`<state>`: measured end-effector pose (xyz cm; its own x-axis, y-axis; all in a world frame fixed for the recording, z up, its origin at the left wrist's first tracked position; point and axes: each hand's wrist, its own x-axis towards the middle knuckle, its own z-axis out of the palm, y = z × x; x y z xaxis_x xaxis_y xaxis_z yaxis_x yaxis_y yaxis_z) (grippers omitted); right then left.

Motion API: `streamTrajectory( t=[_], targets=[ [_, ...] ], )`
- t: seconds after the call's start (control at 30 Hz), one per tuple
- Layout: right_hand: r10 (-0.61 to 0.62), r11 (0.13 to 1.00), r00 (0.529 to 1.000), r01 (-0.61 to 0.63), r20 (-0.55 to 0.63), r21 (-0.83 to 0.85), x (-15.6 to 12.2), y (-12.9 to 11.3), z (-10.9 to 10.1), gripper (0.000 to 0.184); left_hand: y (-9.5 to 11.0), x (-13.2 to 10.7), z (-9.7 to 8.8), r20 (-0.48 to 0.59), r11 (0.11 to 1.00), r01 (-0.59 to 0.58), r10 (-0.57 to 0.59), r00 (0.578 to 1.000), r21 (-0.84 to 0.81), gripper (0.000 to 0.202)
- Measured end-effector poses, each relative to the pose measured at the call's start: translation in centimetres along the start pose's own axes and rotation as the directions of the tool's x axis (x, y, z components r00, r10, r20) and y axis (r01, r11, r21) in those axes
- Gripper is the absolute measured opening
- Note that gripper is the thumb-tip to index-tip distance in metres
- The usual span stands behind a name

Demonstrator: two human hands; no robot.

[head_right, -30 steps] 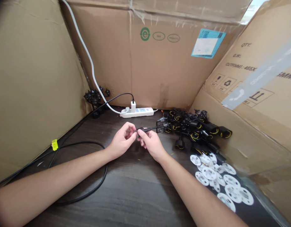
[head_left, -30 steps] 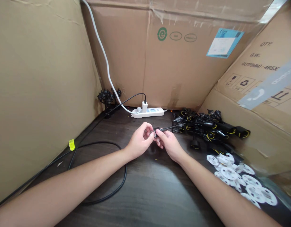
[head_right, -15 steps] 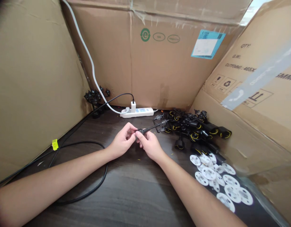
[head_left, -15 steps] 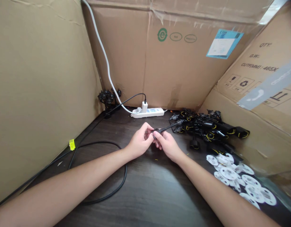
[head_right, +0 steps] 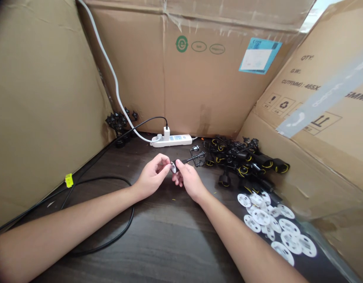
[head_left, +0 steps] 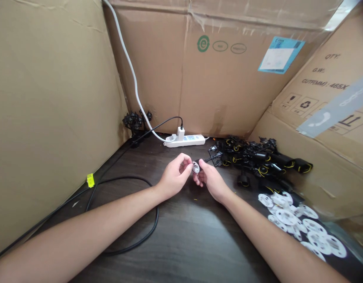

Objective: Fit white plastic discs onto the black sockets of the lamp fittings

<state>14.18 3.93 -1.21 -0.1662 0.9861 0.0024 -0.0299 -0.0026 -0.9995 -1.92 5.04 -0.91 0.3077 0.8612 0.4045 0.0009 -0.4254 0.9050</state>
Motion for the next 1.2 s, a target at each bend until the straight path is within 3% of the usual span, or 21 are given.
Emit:
streamTrajectory(
  t=[0.13,0.37,0.47,0.57,0.63,0.83,1.2],
  targets=[
    [0.014,1.0,1.0,-0.014,0.0,-0.004,0.0,-0.1,0.0,0.065,-0.4,0.0,0.0,-0.019,1.0,0.0,0.001,1.0,0.013,0.006],
    [-0.015,0.992,0.999,0.02,0.041,-0.122,-0.2,-0.1,-0.1,0.064,-1.0,-0.2,0.1,0.085,0.999,0.01,-0.006,0.996,-0.051,0.021],
    [-0.045,0.984,0.996,0.058,0.082,-0.167,-0.4,-0.2,-0.2,0.061,-0.5,-0.2,0.0,0.201,0.984,0.077,-0.044,0.979,-0.162,0.033],
    [-0.073,0.978,0.99,0.095,0.122,-0.188,-0.5,-0.5,-0.3,0.053,0.3,-0.1,-0.1,0.352,0.949,0.16,-0.056,0.934,-0.272,0.04],
    [-0.092,0.974,0.987,0.117,0.134,-0.193,-0.6,-0.6,-0.3,0.048,0.8,-0.1,-0.2,0.396,0.94,0.19,-0.065,0.916,-0.285,0.042],
    [-0.11,0.951,0.981,0.151,0.162,-0.269,-0.8,-1.1,-0.4,0.048,1.4,0.0,-0.5,0.443,0.953,0.25,-0.152,0.884,-0.172,0.047],
    [-0.089,0.944,0.985,0.131,0.148,-0.301,-0.9,-1.1,-0.4,0.05,1.0,0.0,-0.4,0.456,0.949,0.25,-0.138,0.879,-0.194,0.039]
  ],
)
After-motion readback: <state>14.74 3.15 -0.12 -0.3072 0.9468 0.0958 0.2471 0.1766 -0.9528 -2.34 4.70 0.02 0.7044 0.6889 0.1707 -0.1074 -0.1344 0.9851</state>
